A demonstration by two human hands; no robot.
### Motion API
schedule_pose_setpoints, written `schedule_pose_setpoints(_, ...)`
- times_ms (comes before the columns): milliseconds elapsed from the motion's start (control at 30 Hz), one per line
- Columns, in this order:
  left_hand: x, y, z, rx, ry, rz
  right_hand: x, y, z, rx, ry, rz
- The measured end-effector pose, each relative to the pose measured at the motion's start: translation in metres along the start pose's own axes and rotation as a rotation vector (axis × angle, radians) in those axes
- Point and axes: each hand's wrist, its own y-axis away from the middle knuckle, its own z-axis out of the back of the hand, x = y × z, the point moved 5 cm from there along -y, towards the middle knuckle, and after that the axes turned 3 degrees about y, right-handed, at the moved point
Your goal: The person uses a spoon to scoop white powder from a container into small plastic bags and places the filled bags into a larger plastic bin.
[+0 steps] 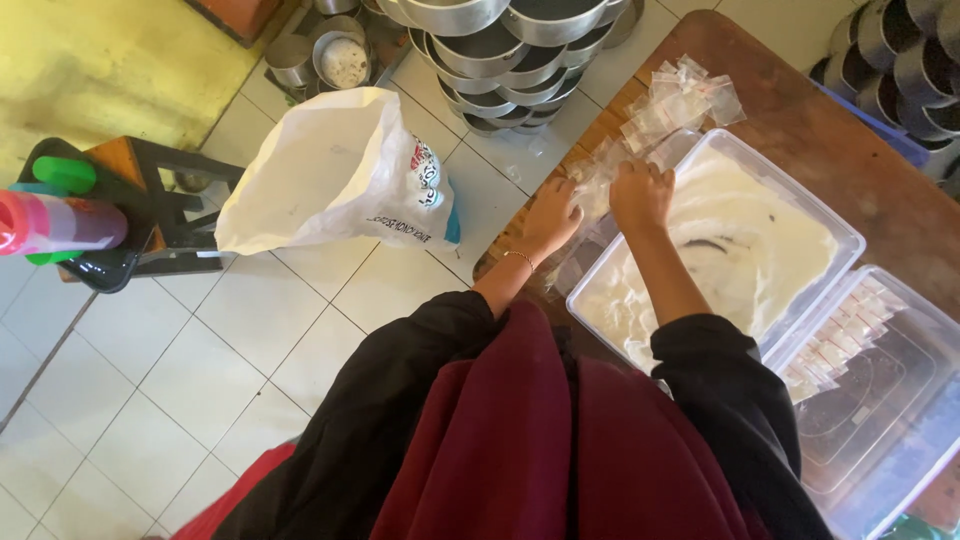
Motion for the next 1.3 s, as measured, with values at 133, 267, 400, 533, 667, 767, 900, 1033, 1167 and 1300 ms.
schedule_pose_setpoints(133,-0.001,-0.009,-0.017,-0.054,0.103,-0.098,-0.007,0.021,0.037,-0.231,-0.233,-0.044)
schedule_pose_setpoints(267,-0.02,-0.009,-0.022,0.014,0.364,-0.013,-0.03,0.045,0.032,-0.143,-0.944,-0.356)
schedule_pose_setpoints(400,0.03,-0.014,-0.11,0.292,0.94,0.186,-0.047,0.072,0.028,-0.069,-1.269,-0.587)
schedule_pose_setpoints(533,-0.019,0.007,-0.088,0.465,1.025,0.296,-0.063,0.102,0.032,-0.044,-1.371,-0.709)
schedule_pose_setpoints(667,-0.038,0.012,-0.098,0.411,1.026,0.246,-0.075,0.134,0.073,-0.264,-1.14,-0.687)
schedule_pose_setpoints(767,-0.062,0.017,-0.095,0.348,0.971,0.225,-0.079,0.166,0.099,-0.436,-0.923,-0.519)
schedule_pose_setpoints(900,-0.087,0.025,-0.103,0.342,0.892,0.211,-0.066,0.192,0.145,-0.319,-0.569,-0.326)
schedule_pose_setpoints(1033,-0.109,0.042,-0.116,0.397,0.958,0.181,-0.072,0.213,0.15,-0.317,-0.463,-0.33)
schedule_pose_setpoints(1167,-0.138,0.055,-0.118,0.471,0.931,0.248,-0.082,0.235,0.148,-0.37,-0.38,-0.363)
schedule_pose_setpoints(1300,-0.155,0.07,-0.123,0.582,0.995,0.267,-0.095,0.25,0.139,-0.299,-0.534,-0.521)
